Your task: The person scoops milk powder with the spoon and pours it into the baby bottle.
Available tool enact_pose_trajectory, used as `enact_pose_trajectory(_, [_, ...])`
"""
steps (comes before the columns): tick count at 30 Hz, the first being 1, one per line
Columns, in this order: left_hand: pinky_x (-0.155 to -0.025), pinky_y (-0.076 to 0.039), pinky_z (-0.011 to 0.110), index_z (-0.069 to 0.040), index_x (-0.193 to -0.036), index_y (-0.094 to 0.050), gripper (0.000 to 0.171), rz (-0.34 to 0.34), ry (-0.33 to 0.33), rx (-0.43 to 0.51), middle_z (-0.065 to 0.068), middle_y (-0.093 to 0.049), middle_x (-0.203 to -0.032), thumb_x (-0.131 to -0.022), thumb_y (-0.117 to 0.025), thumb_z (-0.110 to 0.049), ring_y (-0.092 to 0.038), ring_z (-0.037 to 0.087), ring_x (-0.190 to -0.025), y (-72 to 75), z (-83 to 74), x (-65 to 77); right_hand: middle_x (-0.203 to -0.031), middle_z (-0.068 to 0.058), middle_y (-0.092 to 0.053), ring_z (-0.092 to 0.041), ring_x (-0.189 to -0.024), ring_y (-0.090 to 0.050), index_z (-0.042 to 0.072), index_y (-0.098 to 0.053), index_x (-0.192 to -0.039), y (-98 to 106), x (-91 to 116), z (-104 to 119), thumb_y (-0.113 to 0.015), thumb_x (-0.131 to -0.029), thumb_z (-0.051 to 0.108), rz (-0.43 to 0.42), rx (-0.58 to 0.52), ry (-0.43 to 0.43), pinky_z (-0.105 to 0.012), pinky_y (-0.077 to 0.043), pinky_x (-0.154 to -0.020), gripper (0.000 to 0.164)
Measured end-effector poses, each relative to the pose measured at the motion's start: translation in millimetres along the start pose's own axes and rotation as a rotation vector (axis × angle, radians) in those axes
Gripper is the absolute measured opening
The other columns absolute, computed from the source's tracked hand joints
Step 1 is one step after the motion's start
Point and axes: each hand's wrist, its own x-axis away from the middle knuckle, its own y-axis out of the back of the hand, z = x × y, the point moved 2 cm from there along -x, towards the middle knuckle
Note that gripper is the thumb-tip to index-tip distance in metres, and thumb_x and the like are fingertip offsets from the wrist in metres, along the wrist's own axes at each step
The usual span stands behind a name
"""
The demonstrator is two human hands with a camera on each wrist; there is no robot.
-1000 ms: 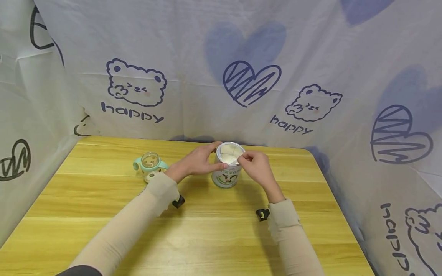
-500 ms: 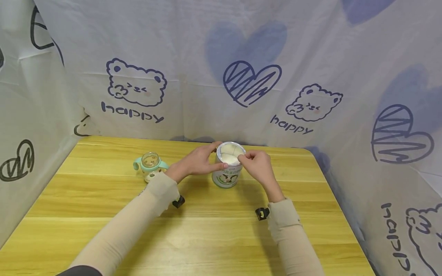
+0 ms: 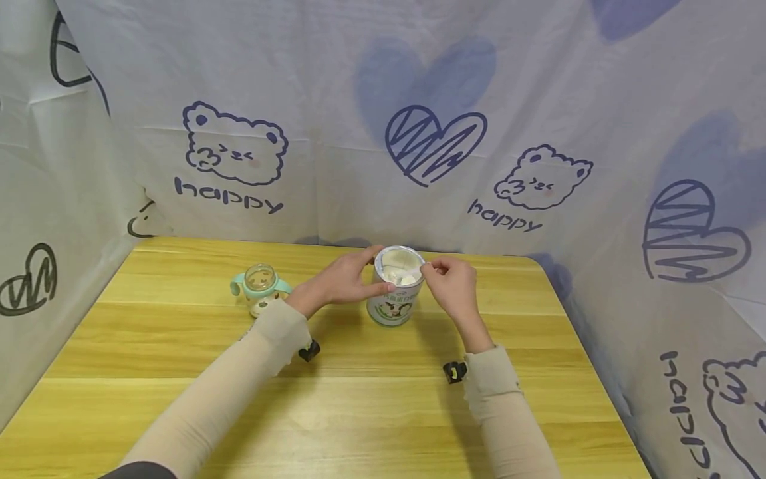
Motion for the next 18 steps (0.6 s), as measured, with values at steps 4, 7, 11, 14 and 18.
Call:
enact_pose_trajectory(4, [-0.120, -0.045, 0.054, -0.013, -0.166, -0.031, 0.096, -0.003, 0.001, 0.002, 0.011, -0.052, -0.160, -0.094, -0.067, -0.066, -0.052, 0.033, -0.146, -0.9, 0.2, 0.5, -0.078, -0.012, -0.070, -0.017, -0.067, -0.055, -0.001, -0.081, -0.100, 1.3, 0.2, -0.8, -0.063, -0.092, 0.015, -0.025, -0.006, 0.010, -0.025, -0.046, -0.058, 0.026])
enact_pose_trajectory(7, [-0.120, -0.046, 0.054, -0.013, -0.166, -0.031, 0.097, -0.006, 0.003, -0.003, 0.012, -0.052, -0.160, -0.094, -0.066, -0.067, -0.052, 0.033, -0.146, -1.5, 0.3, 0.7, -0.079, -0.013, -0.071, -0.017, -0.068, -0.055, 0.000, -0.082, -0.101, 1.6, 0.4, -1.3, -0.063, -0.092, 0.016, -0.042, -0.010, 0.015, -0.024, -0.046, -0.058, 0.026])
enact_pose_trajectory(11, [-0.120, -0.045, 0.054, -0.012, -0.166, -0.031, 0.097, -0.008, -0.002, -0.006, 0.012, -0.052, -0.160, -0.094, -0.066, -0.067, -0.052, 0.033, -0.146, -1.2, -0.9, 1.4, -0.077, -0.013, -0.071, -0.019, -0.066, -0.056, 0.002, -0.083, -0.102, 2.4, 1.6, -1.2, -0.064, -0.093, 0.017, -0.061, -0.004, 0.039, -0.026, -0.045, -0.058, 0.026])
enact_pose_trajectory(14, [-0.121, -0.044, 0.054, -0.012, -0.167, -0.029, 0.098, -0.005, 0.000, -0.013, 0.013, -0.049, -0.162, -0.094, -0.066, -0.067, -0.050, 0.034, -0.148, -0.4, -2.1, 2.6, -0.074, -0.013, -0.069, -0.021, -0.065, -0.055, 0.003, -0.083, -0.102, 3.3, 2.6, -0.4, -0.065, -0.093, 0.018, -0.068, 0.002, 0.058, -0.028, -0.044, -0.058, 0.025])
enact_pose_trajectory(18, [-0.122, -0.043, 0.054, -0.012, -0.167, -0.028, 0.099, 0.000, 0.004, -0.017, 0.015, -0.047, -0.164, -0.094, -0.066, -0.067, -0.048, 0.035, -0.149, -0.2, -3.2, 3.7, -0.072, -0.009, -0.067, -0.021, -0.065, -0.055, 0.004, -0.083, -0.102, 5.1, 3.3, -0.2, -0.065, -0.094, 0.020, -0.059, -0.024, 0.029, -0.028, -0.045, -0.058, 0.025])
